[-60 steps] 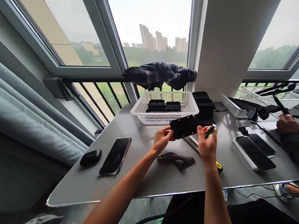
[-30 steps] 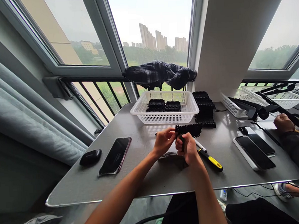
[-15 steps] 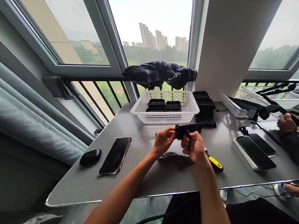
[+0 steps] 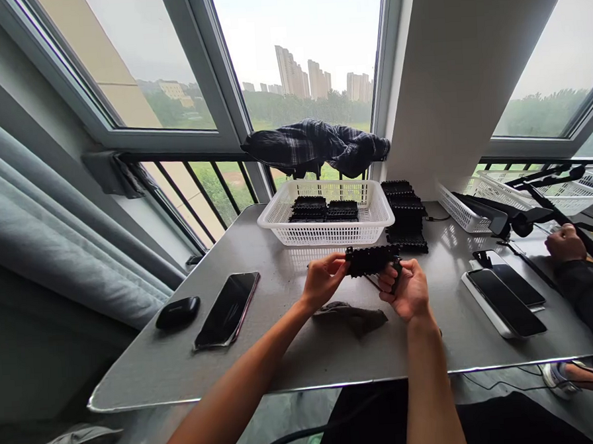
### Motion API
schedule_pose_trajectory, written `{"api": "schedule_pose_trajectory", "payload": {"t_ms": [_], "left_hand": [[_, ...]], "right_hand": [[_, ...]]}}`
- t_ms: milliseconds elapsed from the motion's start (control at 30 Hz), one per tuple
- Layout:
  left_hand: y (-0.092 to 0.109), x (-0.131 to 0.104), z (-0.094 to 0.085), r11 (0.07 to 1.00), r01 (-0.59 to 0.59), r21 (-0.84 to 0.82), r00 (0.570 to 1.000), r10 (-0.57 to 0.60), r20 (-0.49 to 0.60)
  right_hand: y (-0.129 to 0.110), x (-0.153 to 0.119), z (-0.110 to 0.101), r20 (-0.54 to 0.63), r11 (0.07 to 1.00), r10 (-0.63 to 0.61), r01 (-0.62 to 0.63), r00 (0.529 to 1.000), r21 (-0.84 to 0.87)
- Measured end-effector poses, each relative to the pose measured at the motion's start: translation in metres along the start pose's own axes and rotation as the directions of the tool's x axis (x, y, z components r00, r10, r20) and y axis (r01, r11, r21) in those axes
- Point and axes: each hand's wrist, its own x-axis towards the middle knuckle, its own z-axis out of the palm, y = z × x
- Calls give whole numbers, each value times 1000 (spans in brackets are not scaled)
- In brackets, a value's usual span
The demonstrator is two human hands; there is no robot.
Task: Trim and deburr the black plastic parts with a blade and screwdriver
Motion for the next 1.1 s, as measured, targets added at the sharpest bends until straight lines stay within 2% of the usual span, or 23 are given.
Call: {"api": "schedule_pose_trajectory", "payload": {"t_ms": [200,633,767,867,967,1033,1100], "left_hand": [[1,0,0,999,-24,23,1000,23,5],[-1,-2,3,991,-76,114,997,76,-2],[0,-3,3,993,-60,100,998,60,0],[0,-2,3,999,-12,50,1000,13,-24],[-1,1,3,993,79,-90,995,-84,-58],[-1,3,3,965,149,-215,984,-167,-64],[-2,5,4,919,206,-338,969,-240,-62]], "right_hand": [[-2,0,-4,3,1000,-15,15,1000,22],[30,10,28,95,988,128,-119,987,-98],[42,11,39,114,982,135,-118,984,-146],[37,6,42,150,985,116,-94,982,-147],[24,-3,38,146,994,3,13,989,-108],[17,-5,31,21,971,-194,195,981,-141],[14,-3,23,-140,888,-421,375,896,-266]]}}
